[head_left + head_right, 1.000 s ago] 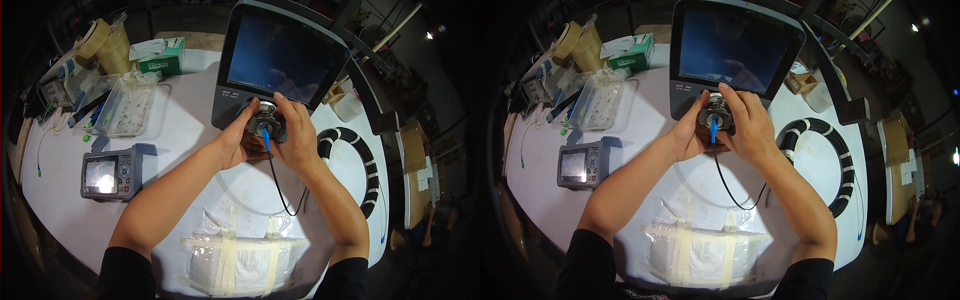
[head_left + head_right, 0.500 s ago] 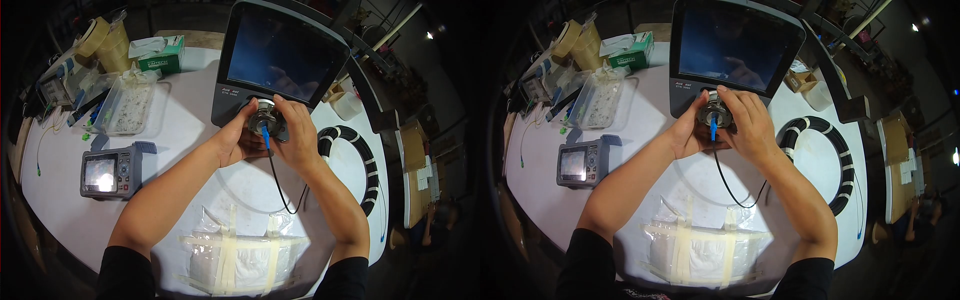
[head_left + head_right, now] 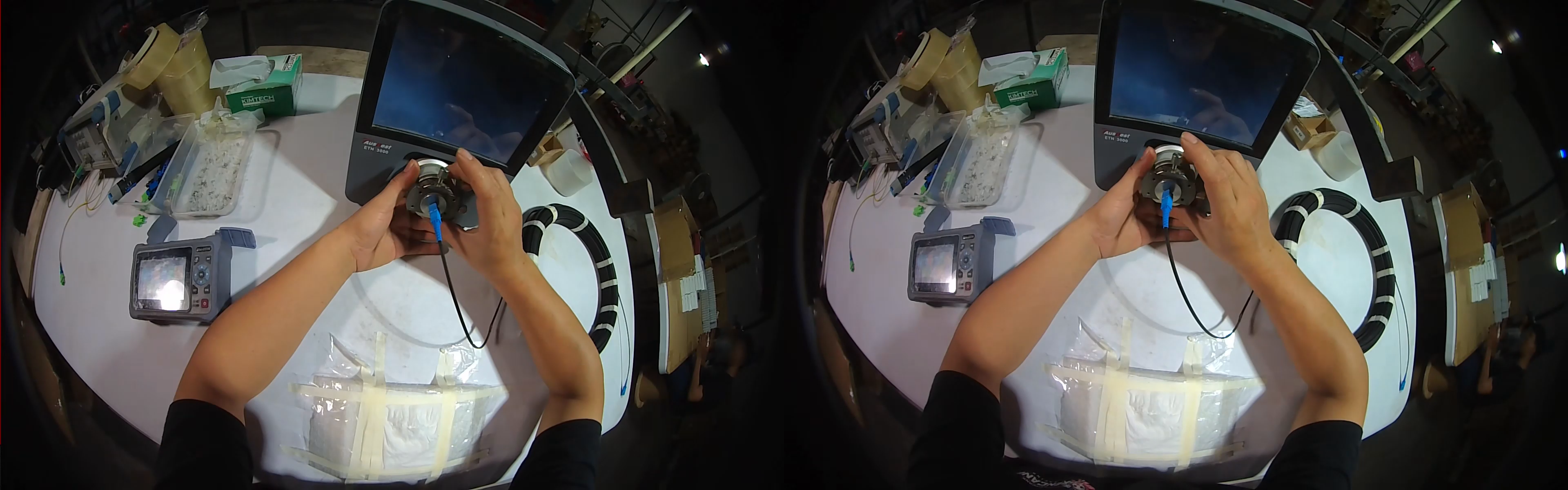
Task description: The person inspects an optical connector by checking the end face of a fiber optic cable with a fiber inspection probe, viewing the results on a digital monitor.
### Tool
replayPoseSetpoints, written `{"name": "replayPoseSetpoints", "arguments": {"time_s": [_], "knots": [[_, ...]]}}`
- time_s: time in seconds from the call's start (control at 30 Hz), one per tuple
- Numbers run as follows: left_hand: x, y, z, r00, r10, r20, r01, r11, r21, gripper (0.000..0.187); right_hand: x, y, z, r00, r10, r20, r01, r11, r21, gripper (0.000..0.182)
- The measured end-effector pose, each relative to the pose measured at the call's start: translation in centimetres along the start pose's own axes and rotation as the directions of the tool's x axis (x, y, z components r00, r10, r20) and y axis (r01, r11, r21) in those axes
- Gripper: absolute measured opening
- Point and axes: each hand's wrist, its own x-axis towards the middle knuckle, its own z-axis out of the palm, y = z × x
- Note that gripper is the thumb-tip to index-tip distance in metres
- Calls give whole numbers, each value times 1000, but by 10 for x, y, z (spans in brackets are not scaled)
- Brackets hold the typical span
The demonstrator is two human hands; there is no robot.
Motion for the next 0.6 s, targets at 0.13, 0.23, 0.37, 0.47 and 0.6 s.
{"name": "replayPoseSetpoints", "arguments": {"time_s": [0.13,0.23,0.37,0.47,0.6], "knots": [[1,-1,0,1000,2,1,-2,1000,3,75,0,-1,-1,1000,11,-1,-11,1000,-3,105],[-1,1,4,1000,-16,-24,16,1000,3,73,3,-4,-1,1000,14,8,-14,1000,-15,103],[0,0,6,998,-3,-59,6,999,42,72,1,-5,6,993,112,-38,-114,993,-39,84],[2,1,5,999,-23,-47,25,999,37,74,3,-7,1,991,131,-9,-131,984,-118,70],[3,1,2,999,-33,-40,34,999,42,74,3,-8,0,991,135,14,-132,984,-122,64]]}}
